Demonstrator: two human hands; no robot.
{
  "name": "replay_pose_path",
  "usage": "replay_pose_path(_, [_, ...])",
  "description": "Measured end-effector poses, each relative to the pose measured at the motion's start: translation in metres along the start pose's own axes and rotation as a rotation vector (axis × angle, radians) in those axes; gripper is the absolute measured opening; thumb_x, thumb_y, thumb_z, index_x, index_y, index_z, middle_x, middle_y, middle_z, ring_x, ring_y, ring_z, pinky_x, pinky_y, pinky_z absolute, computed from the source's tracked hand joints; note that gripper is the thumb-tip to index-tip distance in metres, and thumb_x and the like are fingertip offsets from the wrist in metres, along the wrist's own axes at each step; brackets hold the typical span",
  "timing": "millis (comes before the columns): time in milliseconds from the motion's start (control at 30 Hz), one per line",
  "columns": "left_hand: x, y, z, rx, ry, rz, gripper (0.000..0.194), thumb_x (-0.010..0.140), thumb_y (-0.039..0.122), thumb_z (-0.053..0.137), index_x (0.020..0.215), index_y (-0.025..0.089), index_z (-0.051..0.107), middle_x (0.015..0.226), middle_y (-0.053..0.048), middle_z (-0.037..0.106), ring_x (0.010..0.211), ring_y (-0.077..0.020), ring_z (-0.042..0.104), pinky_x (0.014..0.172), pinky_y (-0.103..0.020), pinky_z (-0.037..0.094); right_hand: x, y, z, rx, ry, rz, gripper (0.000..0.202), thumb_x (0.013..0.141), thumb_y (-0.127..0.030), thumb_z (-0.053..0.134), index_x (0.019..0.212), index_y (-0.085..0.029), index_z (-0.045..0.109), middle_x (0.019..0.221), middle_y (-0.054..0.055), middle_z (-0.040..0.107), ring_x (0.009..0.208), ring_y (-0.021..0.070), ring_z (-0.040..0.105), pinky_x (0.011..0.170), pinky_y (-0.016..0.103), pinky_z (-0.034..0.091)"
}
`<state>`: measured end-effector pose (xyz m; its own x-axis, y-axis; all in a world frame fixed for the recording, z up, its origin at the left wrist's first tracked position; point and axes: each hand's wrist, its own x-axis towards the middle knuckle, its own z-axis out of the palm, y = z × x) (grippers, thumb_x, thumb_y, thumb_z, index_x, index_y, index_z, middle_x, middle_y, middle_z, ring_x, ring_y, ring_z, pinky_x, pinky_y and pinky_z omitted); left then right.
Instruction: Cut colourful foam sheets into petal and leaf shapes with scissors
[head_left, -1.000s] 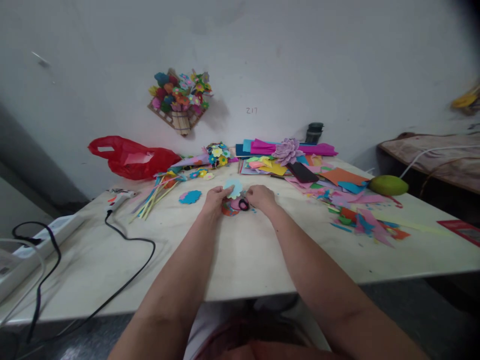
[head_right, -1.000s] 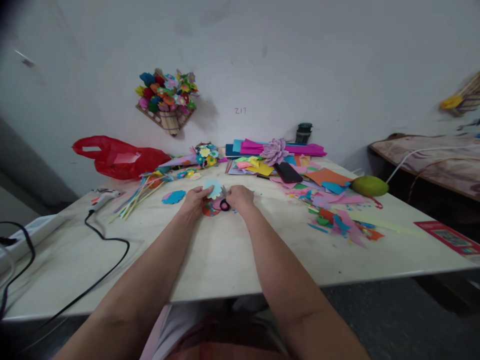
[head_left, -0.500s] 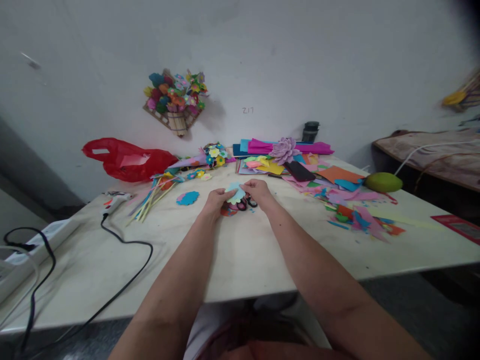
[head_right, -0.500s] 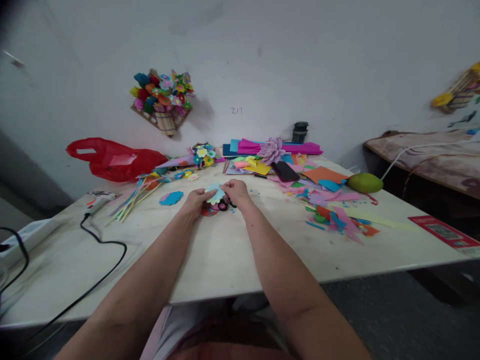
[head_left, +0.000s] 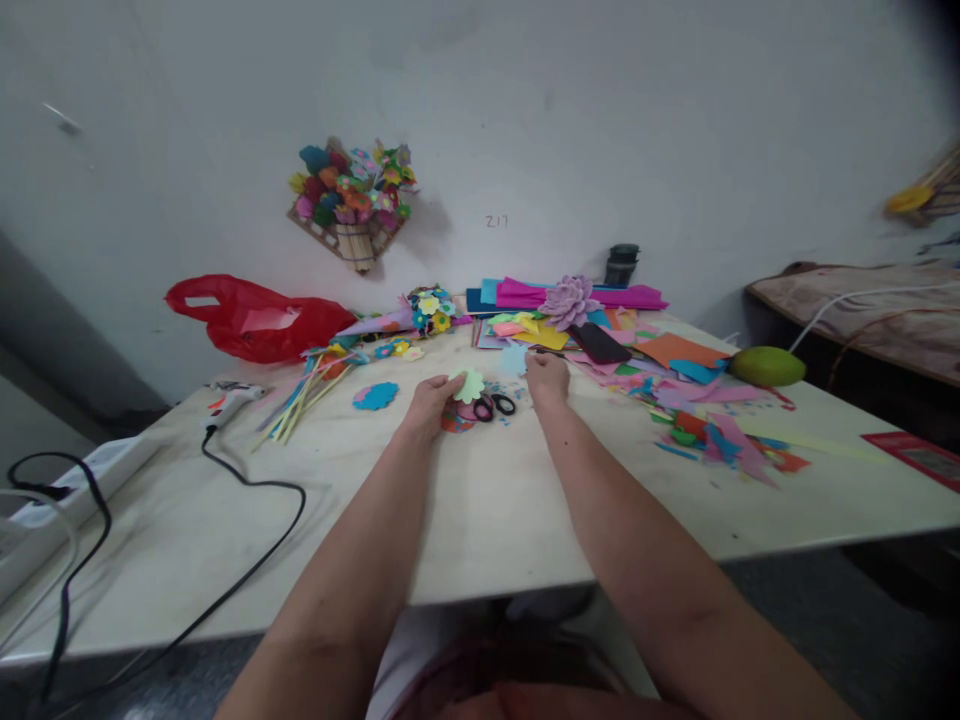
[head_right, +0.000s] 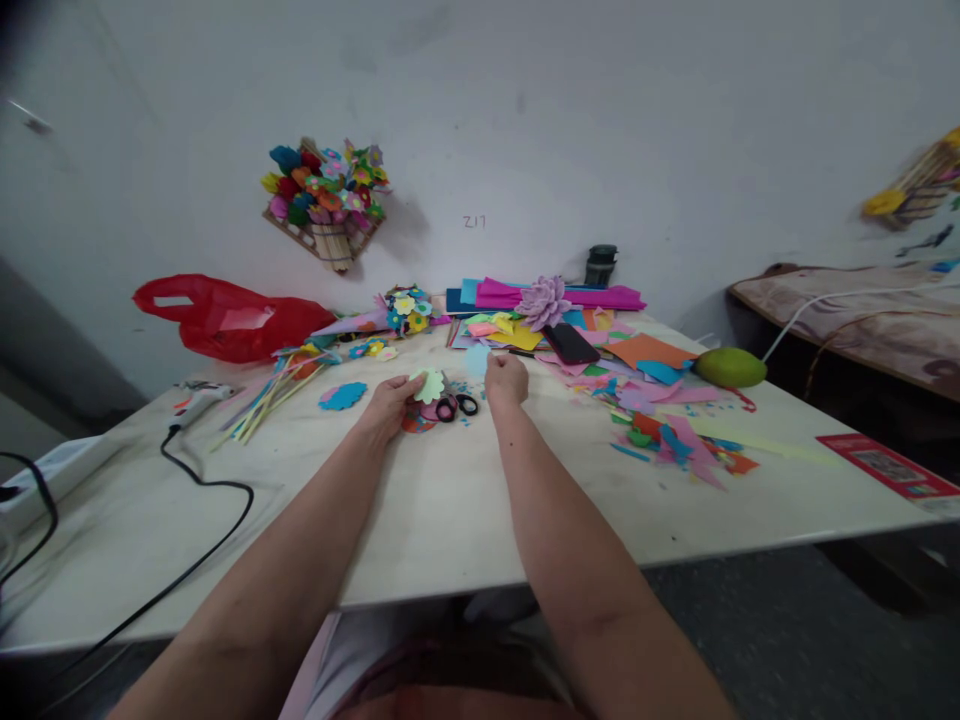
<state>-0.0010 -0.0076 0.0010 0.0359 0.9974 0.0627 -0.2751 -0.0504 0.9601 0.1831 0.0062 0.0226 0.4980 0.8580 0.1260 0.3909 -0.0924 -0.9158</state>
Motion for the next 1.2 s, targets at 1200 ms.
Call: replay_pose_path(1200, [-0.004,0.006,0.002,0.008,0.029,0.033,0.035,0.050,0.035,0.081,0.062,0.014,0.056,0.055,-0.003,0.061,0.052,-0.0155,0.062,0.055,-0.026,0.049,-0.029,-0.010,0.015,-0.291,-0.355,-0.412,0.019,0.082,-0.031,0.053,0.078,-0.016,0.065,0.077,0.006,0.069,0.073,0.0164,0.063,0.065,0.025,0.045])
